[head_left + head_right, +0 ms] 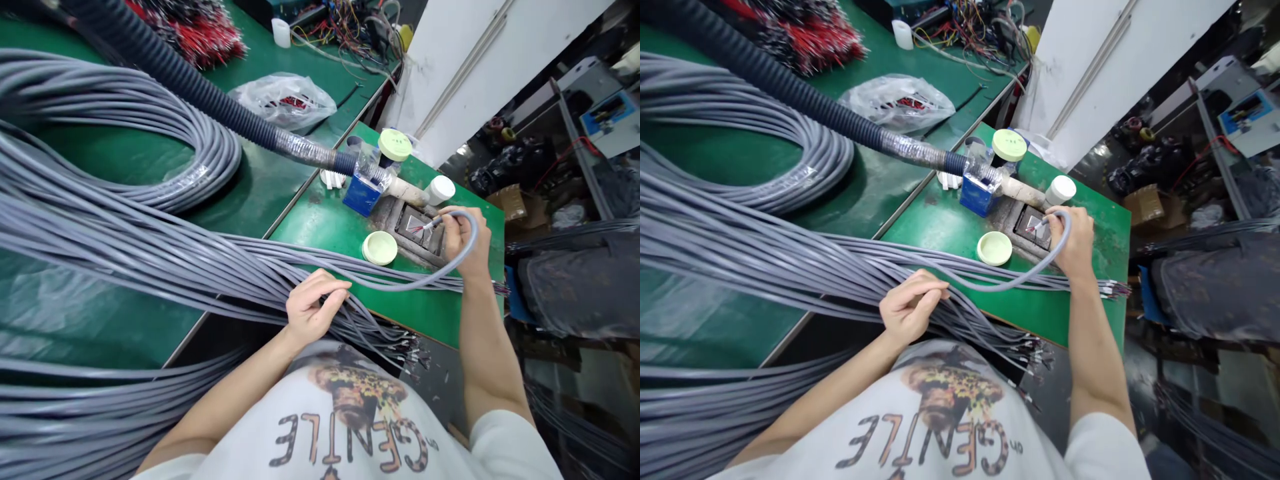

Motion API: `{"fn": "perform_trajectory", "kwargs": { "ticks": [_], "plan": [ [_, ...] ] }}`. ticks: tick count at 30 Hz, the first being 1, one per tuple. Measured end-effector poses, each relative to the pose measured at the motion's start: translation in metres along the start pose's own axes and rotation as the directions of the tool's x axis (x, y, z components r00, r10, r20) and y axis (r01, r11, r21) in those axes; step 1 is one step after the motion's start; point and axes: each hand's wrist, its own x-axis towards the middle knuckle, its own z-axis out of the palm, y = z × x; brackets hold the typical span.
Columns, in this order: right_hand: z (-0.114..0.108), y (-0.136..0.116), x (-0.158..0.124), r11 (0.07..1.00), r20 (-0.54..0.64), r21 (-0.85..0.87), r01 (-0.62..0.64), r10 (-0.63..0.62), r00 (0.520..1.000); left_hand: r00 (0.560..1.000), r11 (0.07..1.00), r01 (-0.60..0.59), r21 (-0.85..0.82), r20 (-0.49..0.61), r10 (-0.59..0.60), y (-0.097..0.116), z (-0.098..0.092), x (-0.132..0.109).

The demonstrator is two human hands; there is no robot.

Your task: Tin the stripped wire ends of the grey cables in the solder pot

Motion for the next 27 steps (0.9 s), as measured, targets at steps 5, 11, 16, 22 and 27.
{"fn": "perform_trajectory", "kwargs": {
  "ticks": [5, 11, 16, 22, 27],
  "plan": [
    [0.011, 0.043, 0.006, 0.996, 0.028, -0.064, -0.06, 0.062, 0.998, 1.0, 1.0, 0.016, 0.002, -0.007, -0.016, -0.003, 0.001, 0.0],
    [0.03, 0.069, 0.01, 0.985, 0.066, -0.139, -0.099, 0.109, 0.992, 0.999, 1.0, 0.018, 0.014, -0.036, -0.018, -0.005, 0.0, 0.0],
    [0.038, 0.079, 0.007, 0.987, 0.071, -0.112, -0.111, 0.119, 0.99, 0.998, 0.999, 0.036, 0.019, -0.044, -0.036, -0.007, 0.0, 0.0],
    [0.047, 0.085, 0.004, 0.985, 0.093, -0.106, -0.133, 0.143, 0.985, 0.998, 0.999, 0.044, 0.031, -0.052, -0.042, -0.007, 0.002, 0.0],
    [0.041, 0.078, 0.003, 0.988, 0.097, -0.071, -0.139, 0.145, 0.985, 0.998, 0.999, 0.025, 0.026, -0.061, -0.024, -0.005, 0.003, 0.001]
  ]
}}
